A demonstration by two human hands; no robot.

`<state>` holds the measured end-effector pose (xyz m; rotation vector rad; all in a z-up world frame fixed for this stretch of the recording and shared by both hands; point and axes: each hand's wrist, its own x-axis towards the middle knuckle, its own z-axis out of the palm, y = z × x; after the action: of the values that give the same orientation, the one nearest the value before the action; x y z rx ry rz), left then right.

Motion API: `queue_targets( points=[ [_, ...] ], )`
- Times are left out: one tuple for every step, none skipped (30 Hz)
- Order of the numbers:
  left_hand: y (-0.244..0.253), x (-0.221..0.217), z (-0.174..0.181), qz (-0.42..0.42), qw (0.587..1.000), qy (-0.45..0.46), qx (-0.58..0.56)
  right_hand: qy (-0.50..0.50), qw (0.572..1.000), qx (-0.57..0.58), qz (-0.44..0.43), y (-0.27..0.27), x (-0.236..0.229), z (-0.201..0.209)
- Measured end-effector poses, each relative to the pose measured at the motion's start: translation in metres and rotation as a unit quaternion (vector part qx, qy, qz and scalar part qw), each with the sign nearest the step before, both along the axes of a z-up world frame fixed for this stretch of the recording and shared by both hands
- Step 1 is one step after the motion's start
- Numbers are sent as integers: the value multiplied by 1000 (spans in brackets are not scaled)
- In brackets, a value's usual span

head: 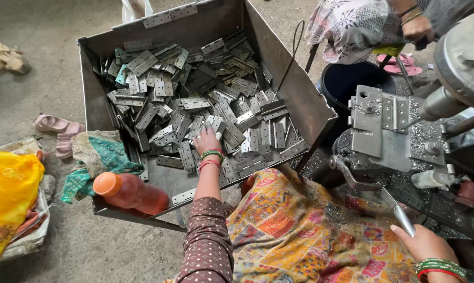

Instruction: The person repeatedly picks small metal plates from a bin, places them under a punch press, and operates the lever to punch holes. The processed plates are returned to the bin. The task is performed continuously throughout the clip.

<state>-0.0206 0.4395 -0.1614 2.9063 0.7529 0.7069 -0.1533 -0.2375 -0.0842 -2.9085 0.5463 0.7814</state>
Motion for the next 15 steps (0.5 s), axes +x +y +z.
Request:
queue_targets(
  points=[
    [8, 1, -7, -11, 1000, 6, 7, 26, 1000, -9, -10, 1, 2, 1],
    [13, 1, -12, -18, 1000, 7, 4, 52, 998, -18, -20, 3, 2, 3],
    [17, 4, -14, -27, 1000, 7, 2, 29, 999, -9, -12, 4, 1, 3],
    [19, 5, -14, -36, 999, 8, 1, 6, 1000, 1, -4, 4, -2, 2],
    [18, -1, -13, -30, 999, 7, -28, -17, 1000, 10, 3, 2, 0, 2],
    [18, -9, -10, -23, 998, 6, -57, -12, 1000, 3, 10, 1, 1, 2],
    [17, -7, 1, -21, 996, 1, -84, -11, 1000, -2, 13, 2, 0, 2],
    [12, -8, 11, -30, 995, -41, -85, -10, 1000, -7, 16, 4, 1, 4],
    [1, -10, 25, -45, 992, -83, -88, -25, 999, 6, 18, 7, -1, 6],
    [-12, -12, 41, -60, 986, -125, -91, -41, 999, 19, 21, 12, -1, 8],
    [-30, -14, 57, -90, 981, -124, -120, -56, 998, 29, 18, 15, -7, 13],
    [-49, -18, 74, -119, 974, -121, -149, -65, 997, 45, 10, 19, -11, 17],
    [-73, -17, 92, -154, 965, -118, -179, -76, 995, 60, -3, 25, -13, 21],
    [-98, -15, 110, -186, 957, -111, -193, -82, 995, 57, 1, 30, -15, 26],
    [-125, -15, 129, -217, 948, -103, -207, -88, 995, 53, 5, 36, -17, 32]
  ],
)
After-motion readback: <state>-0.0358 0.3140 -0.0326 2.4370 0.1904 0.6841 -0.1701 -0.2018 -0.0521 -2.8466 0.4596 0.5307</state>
